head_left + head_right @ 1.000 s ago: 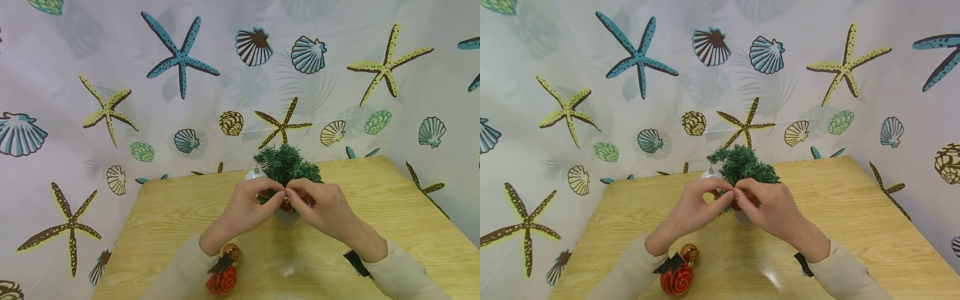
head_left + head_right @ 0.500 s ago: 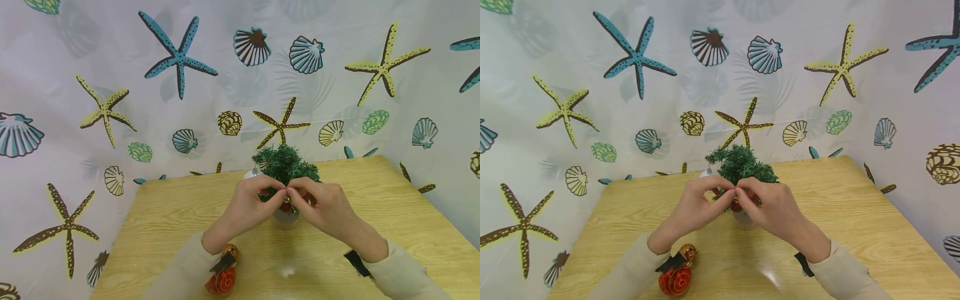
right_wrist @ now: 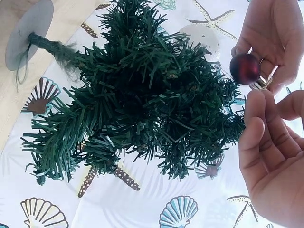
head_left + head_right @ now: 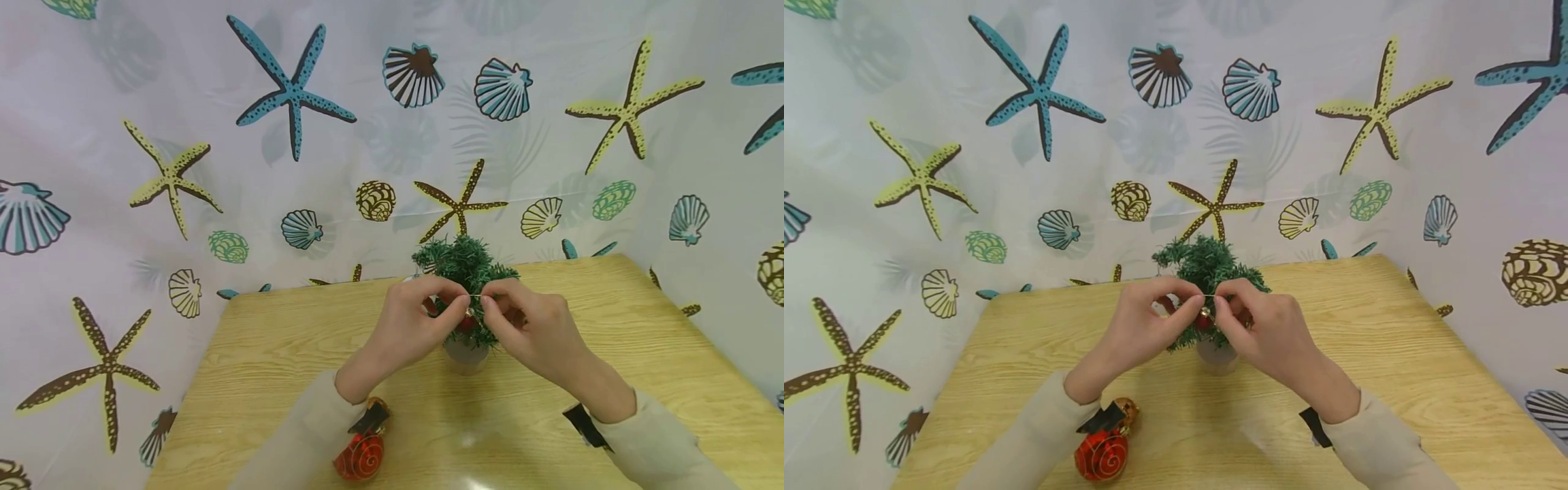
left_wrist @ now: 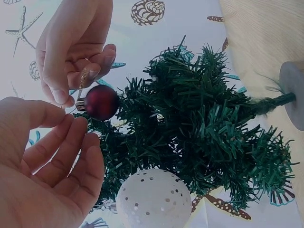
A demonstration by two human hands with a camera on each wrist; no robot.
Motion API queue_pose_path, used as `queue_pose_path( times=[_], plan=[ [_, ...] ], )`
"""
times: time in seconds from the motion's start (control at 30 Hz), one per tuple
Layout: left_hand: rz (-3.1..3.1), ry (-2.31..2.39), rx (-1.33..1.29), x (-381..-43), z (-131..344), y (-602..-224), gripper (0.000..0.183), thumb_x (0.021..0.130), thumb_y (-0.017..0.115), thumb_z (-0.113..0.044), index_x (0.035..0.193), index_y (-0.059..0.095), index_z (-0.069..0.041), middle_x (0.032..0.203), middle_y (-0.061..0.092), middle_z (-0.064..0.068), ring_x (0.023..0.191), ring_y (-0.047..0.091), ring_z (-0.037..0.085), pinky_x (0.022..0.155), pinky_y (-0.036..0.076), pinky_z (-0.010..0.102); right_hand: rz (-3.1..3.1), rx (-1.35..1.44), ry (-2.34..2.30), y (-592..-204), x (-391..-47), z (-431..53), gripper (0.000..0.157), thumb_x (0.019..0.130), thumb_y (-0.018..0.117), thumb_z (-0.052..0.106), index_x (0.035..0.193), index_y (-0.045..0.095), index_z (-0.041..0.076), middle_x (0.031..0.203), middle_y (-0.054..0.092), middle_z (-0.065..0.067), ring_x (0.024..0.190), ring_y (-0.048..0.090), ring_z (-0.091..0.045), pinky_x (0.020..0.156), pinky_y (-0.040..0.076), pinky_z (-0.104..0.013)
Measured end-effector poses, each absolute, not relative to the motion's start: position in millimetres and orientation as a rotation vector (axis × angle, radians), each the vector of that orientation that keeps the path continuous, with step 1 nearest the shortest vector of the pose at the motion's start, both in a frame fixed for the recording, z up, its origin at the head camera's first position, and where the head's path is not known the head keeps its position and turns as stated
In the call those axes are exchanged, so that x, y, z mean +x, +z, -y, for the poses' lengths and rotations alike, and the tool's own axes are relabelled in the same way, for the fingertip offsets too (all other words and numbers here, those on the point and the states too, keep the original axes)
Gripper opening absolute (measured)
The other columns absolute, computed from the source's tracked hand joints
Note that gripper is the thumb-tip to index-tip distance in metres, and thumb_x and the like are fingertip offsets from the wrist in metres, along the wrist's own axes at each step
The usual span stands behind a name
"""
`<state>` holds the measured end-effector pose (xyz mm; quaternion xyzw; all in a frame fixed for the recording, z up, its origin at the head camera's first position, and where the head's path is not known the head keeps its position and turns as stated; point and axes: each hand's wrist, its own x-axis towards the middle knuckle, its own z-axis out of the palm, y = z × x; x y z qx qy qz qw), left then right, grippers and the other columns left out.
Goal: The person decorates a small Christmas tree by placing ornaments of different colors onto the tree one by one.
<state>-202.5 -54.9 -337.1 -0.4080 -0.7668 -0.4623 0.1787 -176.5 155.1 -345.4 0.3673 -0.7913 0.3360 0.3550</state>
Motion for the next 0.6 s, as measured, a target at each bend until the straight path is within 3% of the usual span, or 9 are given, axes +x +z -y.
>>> queue_pose_path(
  times=[0.2, 0.6],
  plan=[
    [2.183, -1.340, -1.146, -204, 50, -334, 0.015, 0.099, 0.062, -0.019, 0.097, 0.074, -0.010, 0.086, 0.071, -0.003, 0.070, 0.061, 0.004, 0.058, 0.050, 0.020, 2.030, 0.882, 0.856, -345, -179, -156, 0.008, 0.093, 0.059, 0.007, 0.096, 0.066, 0.006, 0.063, 0.059, 0.010, 0.049, 0.046, 0.003, 0.047, 0.039, -0.014],
    [2.176, -1.361, -1.095, -209, 44, -330, 0.015, 0.099, 0.061, -0.019, 0.097, 0.075, -0.012, 0.077, 0.068, -0.005, 0.066, 0.059, 0.001, 0.057, 0.050, 0.020, 2.024, 0.780, 0.855, -344, -184, -157, 0.007, 0.089, 0.064, 0.002, 0.094, 0.067, 0.006, 0.059, 0.057, 0.009, 0.047, 0.044, 0.002, 0.046, 0.037, -0.016]
  ],
)
